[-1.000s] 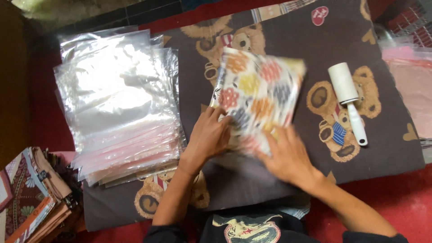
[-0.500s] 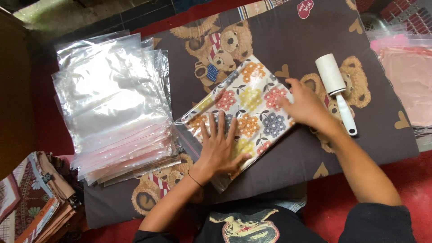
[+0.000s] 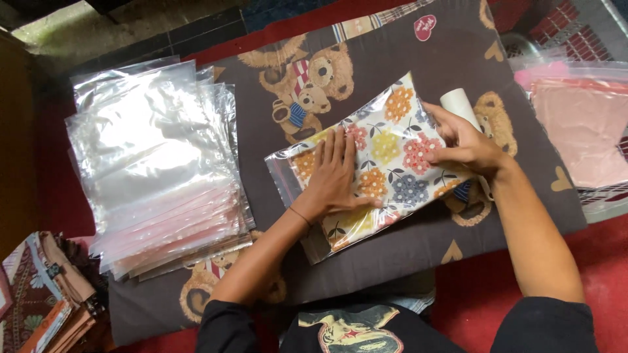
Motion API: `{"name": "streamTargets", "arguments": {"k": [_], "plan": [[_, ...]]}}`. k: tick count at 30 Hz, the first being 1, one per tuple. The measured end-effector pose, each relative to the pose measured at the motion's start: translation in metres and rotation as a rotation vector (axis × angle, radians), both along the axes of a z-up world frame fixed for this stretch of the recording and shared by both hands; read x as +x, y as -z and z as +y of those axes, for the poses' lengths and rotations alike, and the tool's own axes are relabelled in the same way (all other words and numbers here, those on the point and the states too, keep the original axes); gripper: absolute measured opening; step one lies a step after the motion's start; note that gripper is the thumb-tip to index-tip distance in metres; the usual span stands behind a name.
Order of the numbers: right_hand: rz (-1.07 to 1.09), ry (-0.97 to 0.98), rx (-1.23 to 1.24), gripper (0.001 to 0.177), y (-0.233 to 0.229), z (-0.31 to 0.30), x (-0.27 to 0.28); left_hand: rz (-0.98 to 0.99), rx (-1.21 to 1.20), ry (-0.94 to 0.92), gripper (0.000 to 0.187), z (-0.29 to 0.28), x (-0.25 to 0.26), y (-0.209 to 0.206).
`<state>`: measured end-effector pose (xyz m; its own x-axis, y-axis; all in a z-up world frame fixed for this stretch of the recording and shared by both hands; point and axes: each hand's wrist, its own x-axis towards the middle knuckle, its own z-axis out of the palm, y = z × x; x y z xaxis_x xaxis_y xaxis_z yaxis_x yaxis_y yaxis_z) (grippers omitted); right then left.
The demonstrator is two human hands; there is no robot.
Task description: Using a lint roller to clean a piece of patterned fabric and then carefully placing it into a clear plastic bag for packaging.
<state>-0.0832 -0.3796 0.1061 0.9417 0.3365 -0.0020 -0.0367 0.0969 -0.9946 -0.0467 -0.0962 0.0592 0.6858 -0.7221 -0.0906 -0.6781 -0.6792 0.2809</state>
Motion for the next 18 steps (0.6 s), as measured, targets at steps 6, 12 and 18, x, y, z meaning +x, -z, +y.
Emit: {"name": "streamTargets", "arguments": {"k": [6,12,18], "plan": [[0.131,-0.165,-0.514,0.115,-0.064,0.029,-0.001,-0.026,0.016,0.017,0.162,-0.033,0.003,0.003],[0.166,-0.299,-0.499,0.115,-0.080,0.095,-0.004,-0.160,-0.074,-0.016,0.096,-0.052,-0.001,0.048],[0.076,-0.150,-0.634,0.107,-0.061,0.109,-0.009,-0.229,-0.079,0.036,0.097,-0.017,-0.008,0.010]]}}
